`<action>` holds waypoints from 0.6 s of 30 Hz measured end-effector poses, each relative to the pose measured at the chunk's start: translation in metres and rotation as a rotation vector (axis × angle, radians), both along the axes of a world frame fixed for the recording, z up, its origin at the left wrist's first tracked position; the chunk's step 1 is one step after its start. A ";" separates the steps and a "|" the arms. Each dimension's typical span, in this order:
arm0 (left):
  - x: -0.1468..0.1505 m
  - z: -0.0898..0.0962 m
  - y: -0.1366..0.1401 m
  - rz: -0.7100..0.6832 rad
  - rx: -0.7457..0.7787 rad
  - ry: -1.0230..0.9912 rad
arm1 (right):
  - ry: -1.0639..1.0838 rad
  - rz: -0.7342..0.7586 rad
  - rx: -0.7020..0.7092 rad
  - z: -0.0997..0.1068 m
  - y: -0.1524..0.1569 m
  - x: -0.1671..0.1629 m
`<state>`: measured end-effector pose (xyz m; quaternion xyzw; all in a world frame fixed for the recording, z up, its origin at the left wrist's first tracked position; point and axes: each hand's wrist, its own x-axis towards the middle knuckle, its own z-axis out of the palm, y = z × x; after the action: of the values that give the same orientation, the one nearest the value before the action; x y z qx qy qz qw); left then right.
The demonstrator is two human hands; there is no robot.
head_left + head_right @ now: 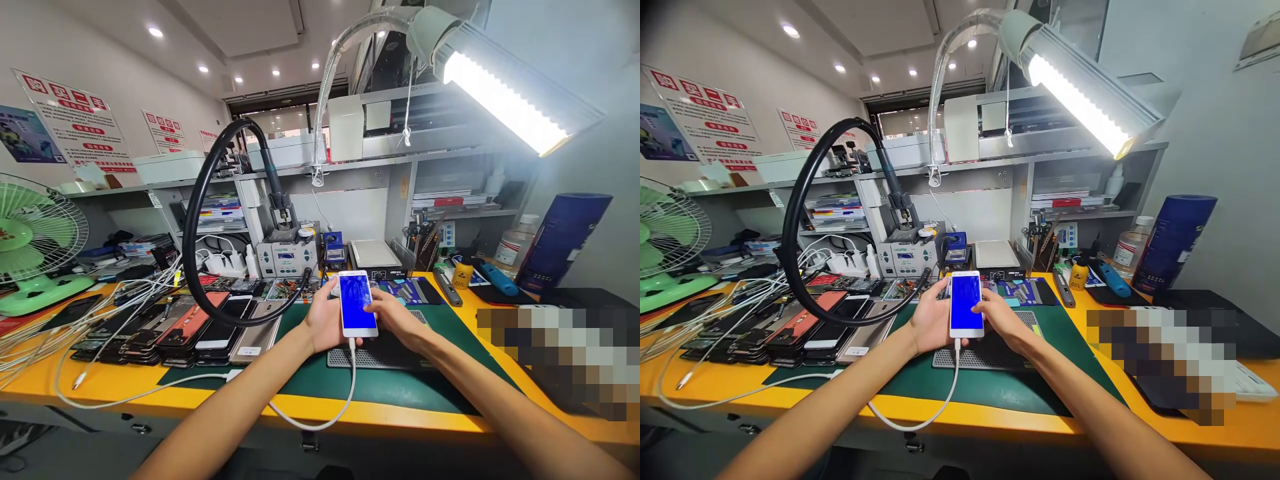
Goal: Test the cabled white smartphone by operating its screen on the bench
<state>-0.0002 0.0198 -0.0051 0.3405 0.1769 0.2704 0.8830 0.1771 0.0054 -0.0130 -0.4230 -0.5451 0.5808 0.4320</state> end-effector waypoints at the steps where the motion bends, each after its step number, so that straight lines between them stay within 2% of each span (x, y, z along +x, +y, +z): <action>1: 0.000 0.000 0.000 -0.004 0.001 -0.001 | 0.008 -0.008 -0.013 0.000 0.000 0.000; 5: 0.000 0.000 0.000 -0.016 0.010 -0.016 | 0.025 -0.033 -0.059 0.000 0.002 0.000; 18: 0.000 -0.001 0.001 -0.013 0.005 -0.011 | 0.050 -0.014 -0.066 0.000 0.003 0.002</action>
<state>0.0000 0.0203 -0.0058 0.3423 0.1693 0.2667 0.8849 0.1789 0.0084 -0.0127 -0.4264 -0.5116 0.6059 0.4352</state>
